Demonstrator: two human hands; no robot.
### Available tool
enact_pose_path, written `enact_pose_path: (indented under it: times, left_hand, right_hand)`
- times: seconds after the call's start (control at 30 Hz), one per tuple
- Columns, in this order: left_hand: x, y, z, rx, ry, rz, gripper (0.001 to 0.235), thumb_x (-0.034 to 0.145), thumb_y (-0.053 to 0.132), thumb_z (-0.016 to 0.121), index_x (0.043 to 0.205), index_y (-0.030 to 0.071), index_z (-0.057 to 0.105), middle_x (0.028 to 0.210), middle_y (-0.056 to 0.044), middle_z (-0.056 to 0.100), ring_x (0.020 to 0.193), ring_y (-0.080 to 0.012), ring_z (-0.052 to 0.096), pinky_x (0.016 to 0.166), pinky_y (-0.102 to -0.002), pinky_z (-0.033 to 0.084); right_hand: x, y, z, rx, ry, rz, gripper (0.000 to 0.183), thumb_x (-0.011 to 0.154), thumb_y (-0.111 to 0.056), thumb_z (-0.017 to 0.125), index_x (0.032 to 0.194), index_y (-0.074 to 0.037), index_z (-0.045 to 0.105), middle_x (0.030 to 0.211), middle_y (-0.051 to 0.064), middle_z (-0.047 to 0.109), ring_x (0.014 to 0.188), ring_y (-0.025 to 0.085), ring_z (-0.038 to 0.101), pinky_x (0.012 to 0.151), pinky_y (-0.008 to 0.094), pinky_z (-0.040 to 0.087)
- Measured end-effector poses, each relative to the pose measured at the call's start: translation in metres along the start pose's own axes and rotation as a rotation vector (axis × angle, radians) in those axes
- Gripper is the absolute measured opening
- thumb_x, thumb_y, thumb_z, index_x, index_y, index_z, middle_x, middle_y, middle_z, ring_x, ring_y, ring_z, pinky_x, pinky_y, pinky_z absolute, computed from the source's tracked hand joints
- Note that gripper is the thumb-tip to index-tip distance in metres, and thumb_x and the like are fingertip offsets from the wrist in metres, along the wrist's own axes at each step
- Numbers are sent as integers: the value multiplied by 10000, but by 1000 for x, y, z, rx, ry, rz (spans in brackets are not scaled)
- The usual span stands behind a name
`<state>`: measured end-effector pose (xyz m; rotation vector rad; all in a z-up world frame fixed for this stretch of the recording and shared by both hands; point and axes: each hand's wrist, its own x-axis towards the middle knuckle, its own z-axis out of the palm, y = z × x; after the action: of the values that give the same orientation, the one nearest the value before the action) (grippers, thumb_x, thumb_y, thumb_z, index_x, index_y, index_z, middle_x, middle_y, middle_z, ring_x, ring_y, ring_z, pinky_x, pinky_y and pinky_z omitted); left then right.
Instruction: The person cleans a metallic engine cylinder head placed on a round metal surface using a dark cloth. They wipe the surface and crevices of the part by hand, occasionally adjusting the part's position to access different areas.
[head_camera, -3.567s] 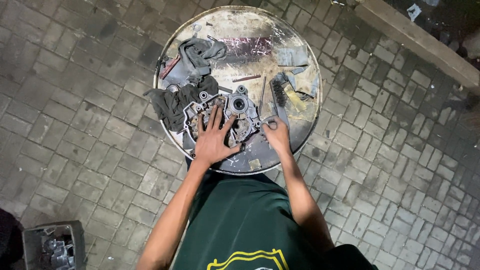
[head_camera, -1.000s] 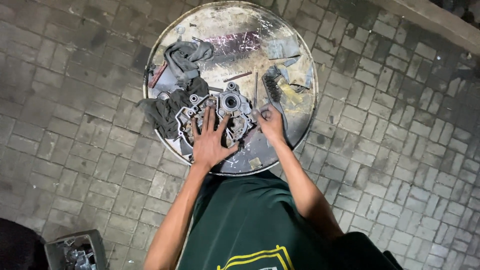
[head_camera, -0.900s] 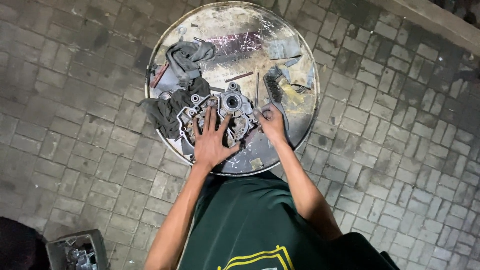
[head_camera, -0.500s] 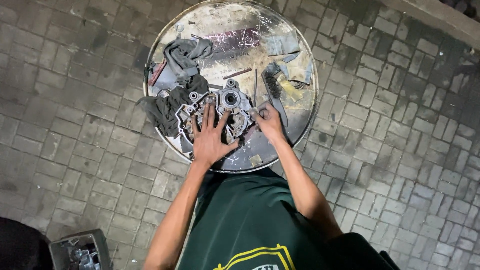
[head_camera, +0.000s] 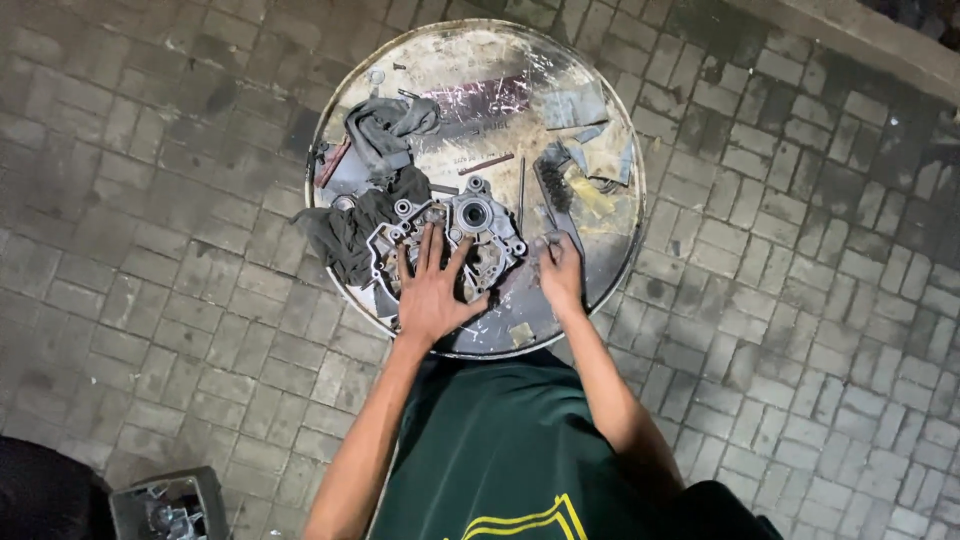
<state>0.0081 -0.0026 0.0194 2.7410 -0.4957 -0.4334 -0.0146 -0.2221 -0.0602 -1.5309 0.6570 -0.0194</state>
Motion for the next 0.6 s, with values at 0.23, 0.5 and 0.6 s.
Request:
enact_pose_path:
  times: [0.23, 0.5, 0.6]
  left_hand:
    - [2, -3, 6, 19, 42, 8, 904, 729, 693, 645, 1520, 323, 412, 1663, -134, 246, 1578, -259, 126, 1202, -668, 131]
    - [1, -4, 9, 13, 61, 27, 898, 734, 707, 635, 1513, 311, 430, 1661, -149, 250, 1575, -270, 141, 1204, -666, 122]
    - [3, -4, 13, 13, 23, -5, 904, 733, 736, 596, 1527, 346, 414, 1673, -133, 248, 1582, -254, 126, 1210, -671, 99]
  right_hand:
    - [19, -46, -16, -270, -215, 0, 203, 1031, -240, 630, 1177, -99, 640, 760, 127, 690, 597, 177, 680, 482, 318, 614]
    - [47, -39, -27, -512, -582, -136, 291, 1029, -87, 594, 1313, -21, 600, 1054, 310, 693, 817, 299, 711, 706, 464, 578]
    - [43, -63, -25, -546, -626, -179, 282, 1024, -54, 599, 1293, 33, 598, 1004, 342, 679, 798, 310, 700, 663, 445, 542]
